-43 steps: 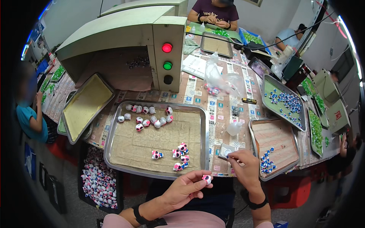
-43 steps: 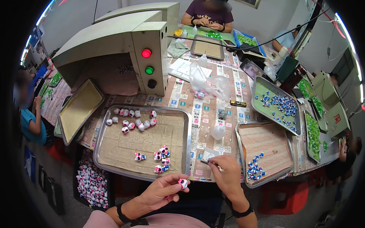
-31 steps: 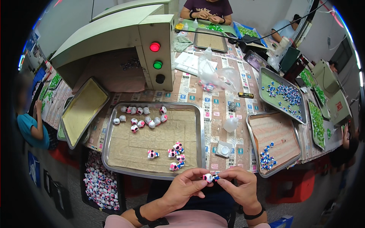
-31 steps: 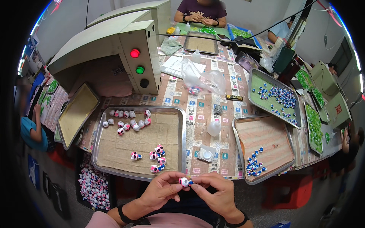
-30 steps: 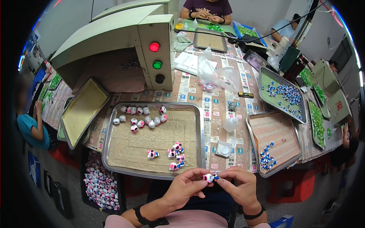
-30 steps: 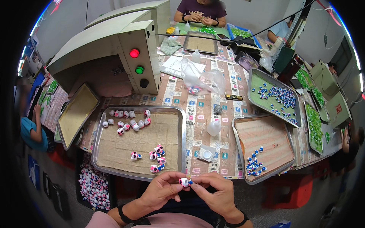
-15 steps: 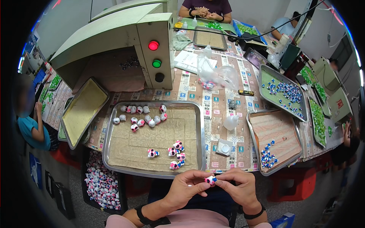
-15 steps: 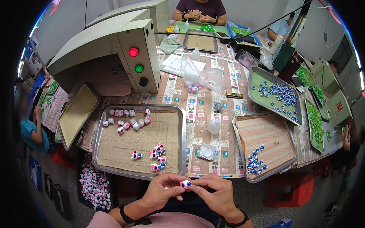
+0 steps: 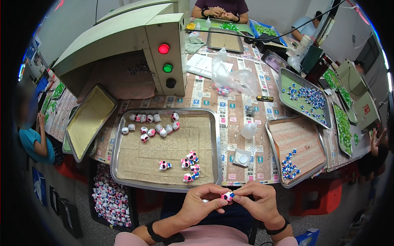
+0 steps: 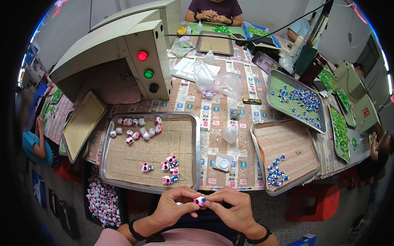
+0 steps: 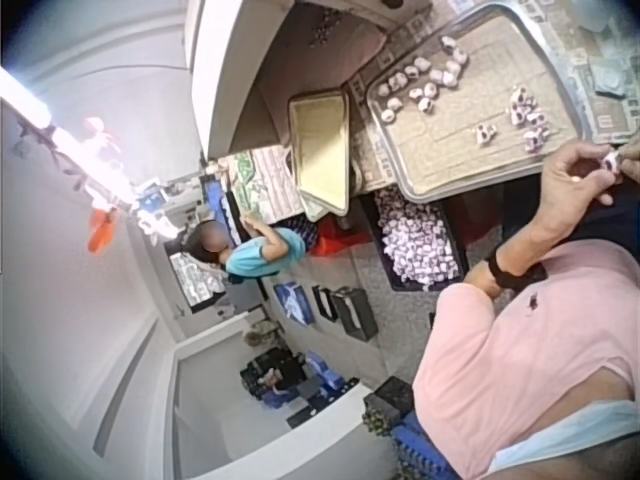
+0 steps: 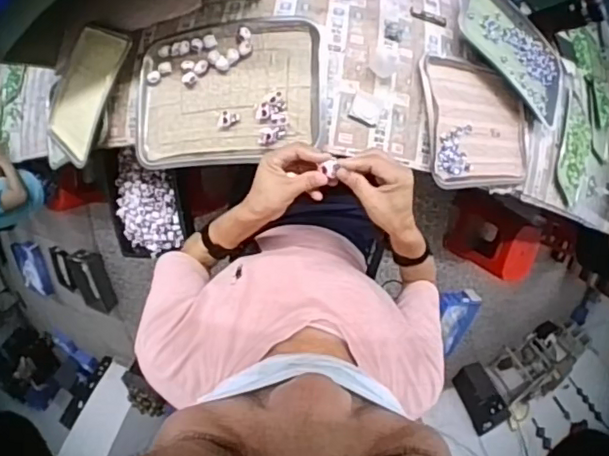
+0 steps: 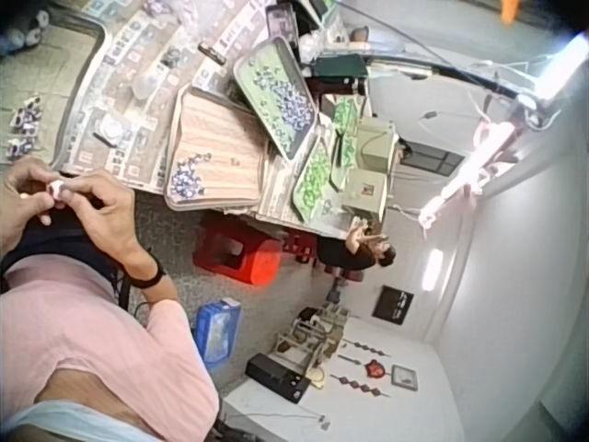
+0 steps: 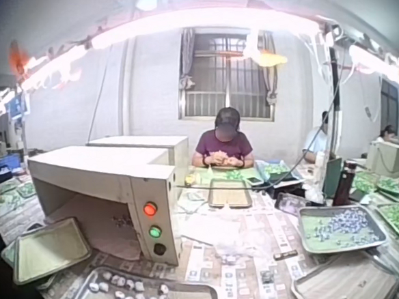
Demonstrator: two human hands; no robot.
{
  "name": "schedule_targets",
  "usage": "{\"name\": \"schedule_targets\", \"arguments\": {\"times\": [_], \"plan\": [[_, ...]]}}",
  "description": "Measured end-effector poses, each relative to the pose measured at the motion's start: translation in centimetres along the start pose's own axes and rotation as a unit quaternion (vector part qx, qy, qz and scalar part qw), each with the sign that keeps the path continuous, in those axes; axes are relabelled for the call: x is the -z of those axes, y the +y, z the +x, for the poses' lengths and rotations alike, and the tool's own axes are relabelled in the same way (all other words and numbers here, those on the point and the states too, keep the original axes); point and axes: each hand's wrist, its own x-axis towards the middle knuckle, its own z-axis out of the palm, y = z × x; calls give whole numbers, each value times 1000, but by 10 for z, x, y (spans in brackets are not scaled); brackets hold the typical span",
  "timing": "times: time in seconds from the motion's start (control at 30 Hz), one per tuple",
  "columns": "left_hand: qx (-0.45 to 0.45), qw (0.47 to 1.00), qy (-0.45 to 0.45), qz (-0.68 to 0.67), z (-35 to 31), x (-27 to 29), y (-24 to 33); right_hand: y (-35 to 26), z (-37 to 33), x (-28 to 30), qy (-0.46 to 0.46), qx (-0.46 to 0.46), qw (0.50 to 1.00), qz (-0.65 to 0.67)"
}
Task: Sorting and inspecting small plastic components into trays at a production table.
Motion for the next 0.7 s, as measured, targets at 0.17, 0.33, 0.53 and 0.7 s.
{"name": "schedule_targets", "arguments": {"times": [0.17,0.33,0.53,0.7], "plan": [[-16,999,-29,13,2,1,5,-2,-1,1,13,18,1000,-15],[-19,997,-14,72,0,-2,12,3,-1,0,26,12,1000,-4],[-38,983,47,171,-9,22,27,8,2,21,-17,81,992,-98],[-132,887,214,388,-11,74,48,49,13,115,252,33,887,-385]]}}
